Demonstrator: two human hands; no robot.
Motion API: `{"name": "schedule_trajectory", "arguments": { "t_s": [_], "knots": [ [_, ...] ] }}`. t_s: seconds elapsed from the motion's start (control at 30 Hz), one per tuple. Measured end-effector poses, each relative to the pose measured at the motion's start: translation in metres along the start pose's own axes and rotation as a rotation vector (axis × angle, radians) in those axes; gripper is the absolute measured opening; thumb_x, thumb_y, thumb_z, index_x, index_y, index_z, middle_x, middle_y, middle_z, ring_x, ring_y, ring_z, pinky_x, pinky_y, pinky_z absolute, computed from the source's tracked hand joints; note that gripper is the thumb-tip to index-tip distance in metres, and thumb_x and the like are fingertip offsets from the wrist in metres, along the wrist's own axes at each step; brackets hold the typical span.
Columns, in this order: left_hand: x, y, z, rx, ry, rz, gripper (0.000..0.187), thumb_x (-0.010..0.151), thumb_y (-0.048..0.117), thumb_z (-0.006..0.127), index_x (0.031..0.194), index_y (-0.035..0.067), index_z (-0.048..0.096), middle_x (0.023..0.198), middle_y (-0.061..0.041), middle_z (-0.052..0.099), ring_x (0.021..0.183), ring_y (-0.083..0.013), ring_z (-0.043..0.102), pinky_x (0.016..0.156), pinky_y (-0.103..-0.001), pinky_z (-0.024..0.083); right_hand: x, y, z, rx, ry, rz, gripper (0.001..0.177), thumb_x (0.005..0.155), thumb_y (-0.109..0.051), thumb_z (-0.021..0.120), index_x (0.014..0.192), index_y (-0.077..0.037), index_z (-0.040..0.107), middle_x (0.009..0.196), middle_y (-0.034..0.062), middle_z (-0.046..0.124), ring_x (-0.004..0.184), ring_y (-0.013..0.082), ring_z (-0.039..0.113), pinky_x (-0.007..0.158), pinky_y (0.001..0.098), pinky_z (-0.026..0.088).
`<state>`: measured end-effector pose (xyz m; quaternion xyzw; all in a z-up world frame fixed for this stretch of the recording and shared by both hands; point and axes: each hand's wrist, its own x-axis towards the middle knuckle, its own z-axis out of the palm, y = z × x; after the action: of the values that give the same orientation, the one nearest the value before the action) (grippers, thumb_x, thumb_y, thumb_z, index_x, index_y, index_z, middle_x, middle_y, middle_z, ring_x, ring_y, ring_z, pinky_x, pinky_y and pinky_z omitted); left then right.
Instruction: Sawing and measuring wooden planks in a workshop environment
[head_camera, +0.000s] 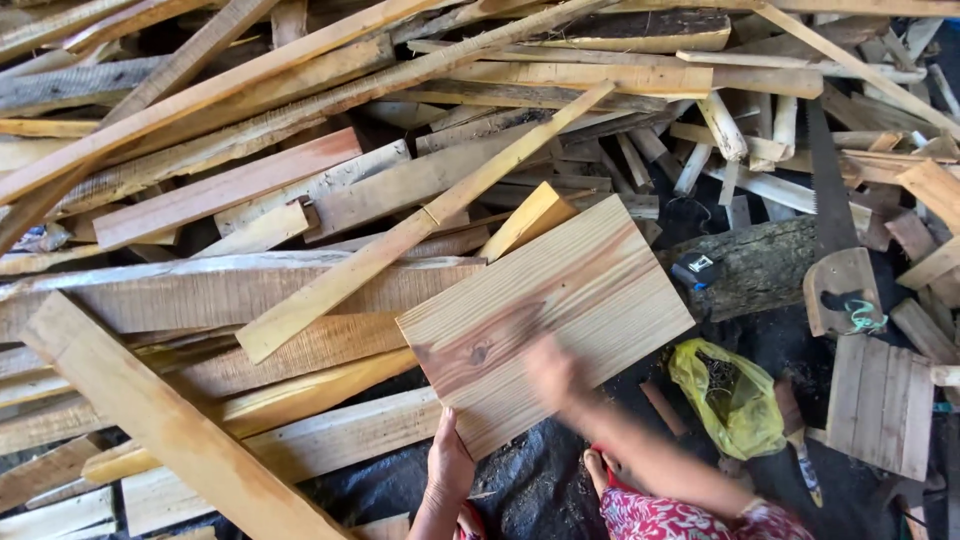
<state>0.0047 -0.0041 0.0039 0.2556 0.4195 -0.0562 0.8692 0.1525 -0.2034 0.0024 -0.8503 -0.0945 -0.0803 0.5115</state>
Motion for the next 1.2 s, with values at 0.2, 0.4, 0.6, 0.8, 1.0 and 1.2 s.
{"name": "schedule_trajectory", "arguments": {
  "t_s": [0.2, 0.4, 0.6, 0.8, 1.0, 1.2],
  "knots": [
    [0.000, 0.006, 0.012, 0.019, 0.053, -0.016, 0.053, 0.106, 0.028, 0.041, 0.149, 0.000, 0.055, 0.151, -0.015, 0.057, 0.131, -0.0261, 0.053, 0.105, -0.034, 0.037, 0.025, 0.050, -0.051, -0.191, -0.090, -0.596, 0.012, 0.080, -0.004, 0.071, 0.085, -0.012, 0.065, 0.072, -0.0008, 0.064, 0.052, 0.0108, 0.056, 0.042, 0.0261, 0.048],
    [-0.007, 0.009, 0.018, -0.009, -0.010, -0.018, 0.056, 0.102, 0.029, 0.041, 0.153, 0.006, 0.050, 0.150, -0.015, 0.057, 0.131, -0.0255, 0.052, 0.104, -0.037, 0.038, -0.005, 0.012, -0.052, -0.493, 0.099, 0.078, 0.026, 0.099, -0.011, 0.046, 0.075, -0.012, 0.055, 0.059, 0.0002, 0.047, 0.049, 0.0146, 0.045, 0.039, 0.0336, 0.036],
    [0.008, -0.002, -0.005, 0.012, 0.071, -0.032, 0.061, 0.098, 0.033, 0.047, 0.153, 0.007, 0.048, 0.152, -0.021, 0.054, 0.131, -0.0309, 0.053, 0.103, -0.042, 0.042, -0.004, 0.058, -0.048, -0.260, -0.124, -0.771, 0.027, 0.099, -0.018, 0.049, 0.075, -0.018, 0.060, 0.063, -0.0032, 0.056, 0.042, 0.0074, 0.043, 0.030, 0.0232, 0.037],
    [0.037, -0.009, -0.044, 0.084, -0.099, 0.061, 0.026, 0.093, 0.014, 0.069, 0.115, 0.000, 0.066, 0.107, -0.017, 0.069, 0.095, -0.0288, 0.064, 0.088, -0.044, 0.051, -0.002, 0.083, -0.138, -0.262, 0.191, 0.044, 0.014, 0.095, -0.005, 0.072, 0.109, -0.003, 0.072, 0.072, 0.0044, 0.064, 0.057, 0.0179, 0.051, 0.056, 0.0324, 0.043],
    [-0.003, 0.026, -0.032, 0.147, -0.250, 0.295, 0.024, 0.085, 0.010, 0.075, 0.102, -0.007, 0.074, 0.091, -0.019, 0.075, 0.076, -0.0259, 0.069, 0.073, -0.040, 0.056, -0.055, 0.049, -0.170, -0.186, 0.251, 0.083, 0.023, 0.095, 0.000, 0.073, 0.117, 0.008, 0.071, 0.091, 0.0126, 0.072, 0.069, 0.0173, 0.060, 0.063, 0.0286, 0.049],
    [-0.044, 0.065, -0.065, 0.185, -0.065, 0.366, 0.030, 0.078, 0.013, 0.077, 0.100, -0.006, 0.068, 0.088, -0.021, 0.073, 0.074, -0.0349, 0.070, 0.067, -0.054, 0.061, -0.068, 0.049, -0.205, -0.272, 0.240, 0.167, 0.028, 0.097, 0.000, 0.072, 0.123, 0.009, 0.070, 0.100, 0.0169, 0.073, 0.076, 0.0223, 0.065, 0.065, 0.0312, 0.051]
  ]
}}
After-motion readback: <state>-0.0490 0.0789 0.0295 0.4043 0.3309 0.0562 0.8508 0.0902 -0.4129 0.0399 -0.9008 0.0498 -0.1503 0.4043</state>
